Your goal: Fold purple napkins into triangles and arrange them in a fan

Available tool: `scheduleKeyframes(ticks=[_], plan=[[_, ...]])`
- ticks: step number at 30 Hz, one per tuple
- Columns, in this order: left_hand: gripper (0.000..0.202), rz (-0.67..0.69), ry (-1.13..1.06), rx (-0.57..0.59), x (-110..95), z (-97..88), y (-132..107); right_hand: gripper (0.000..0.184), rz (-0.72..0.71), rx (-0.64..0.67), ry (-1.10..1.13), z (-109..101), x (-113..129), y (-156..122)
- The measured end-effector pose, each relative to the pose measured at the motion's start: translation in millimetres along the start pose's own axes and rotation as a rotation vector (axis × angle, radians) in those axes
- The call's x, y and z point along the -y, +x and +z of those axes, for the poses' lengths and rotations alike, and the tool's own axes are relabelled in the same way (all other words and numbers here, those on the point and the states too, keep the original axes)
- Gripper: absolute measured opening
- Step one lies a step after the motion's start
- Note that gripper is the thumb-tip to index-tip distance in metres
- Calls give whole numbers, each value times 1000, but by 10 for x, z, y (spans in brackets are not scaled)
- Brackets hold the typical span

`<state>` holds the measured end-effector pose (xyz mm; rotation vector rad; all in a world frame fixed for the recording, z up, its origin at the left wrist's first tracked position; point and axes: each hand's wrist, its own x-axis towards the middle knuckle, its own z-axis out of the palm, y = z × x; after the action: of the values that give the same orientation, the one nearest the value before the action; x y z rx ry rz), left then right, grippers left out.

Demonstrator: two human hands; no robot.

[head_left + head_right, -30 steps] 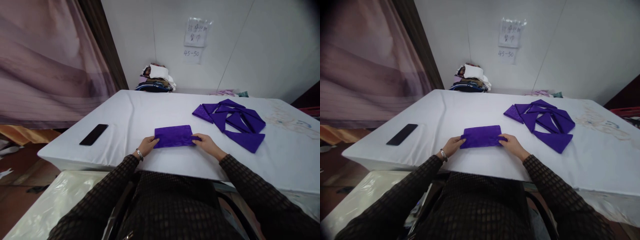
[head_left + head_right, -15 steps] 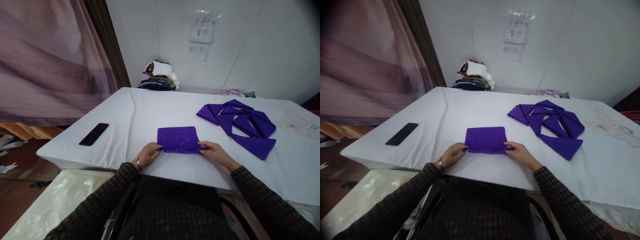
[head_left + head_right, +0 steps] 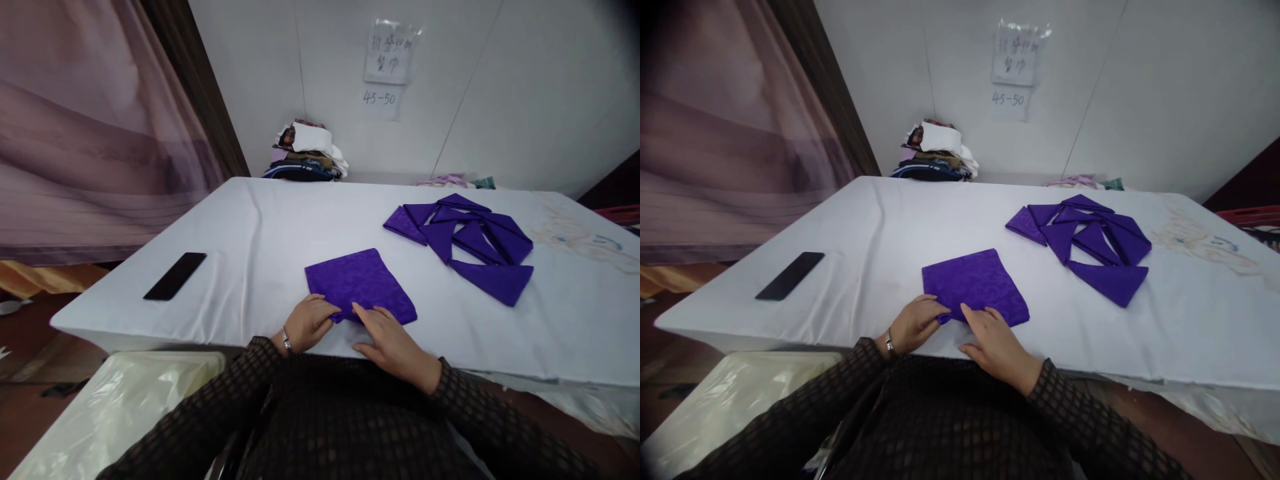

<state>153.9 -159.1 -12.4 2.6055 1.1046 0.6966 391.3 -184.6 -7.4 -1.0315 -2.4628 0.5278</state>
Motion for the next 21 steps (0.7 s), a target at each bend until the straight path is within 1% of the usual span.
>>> scheduleKeyframes(ticks=[2,5,7,10,12,15,17,21], plan=[[26,-7,-4,13,-73,39,40,57,51,-41,-3,89,-19,8],[26,-23,-35,30,-129,93,59,33,124,-86,11,136,-94,-5],[26,-33,-67,44,-137,117,53,27,133,-108,57,131,-129,-20],[26,-35,-95,78,-128,137,48,26,135,-129,112,105,-133,-35],[22,-37,-102,92,-116,134,52,26,122,-112,110,80,-130,-50],[21,-41,-118,55,-73,93,53,35,23,-50,54,22,-198,-105],[23,-25,-125,13,-13,41,33,42,-24,-44,-11,-29,-320,-162],[33,43,-119,-37,189,-70,-62,51,-16,-87,-133,-126,-665,-243]])
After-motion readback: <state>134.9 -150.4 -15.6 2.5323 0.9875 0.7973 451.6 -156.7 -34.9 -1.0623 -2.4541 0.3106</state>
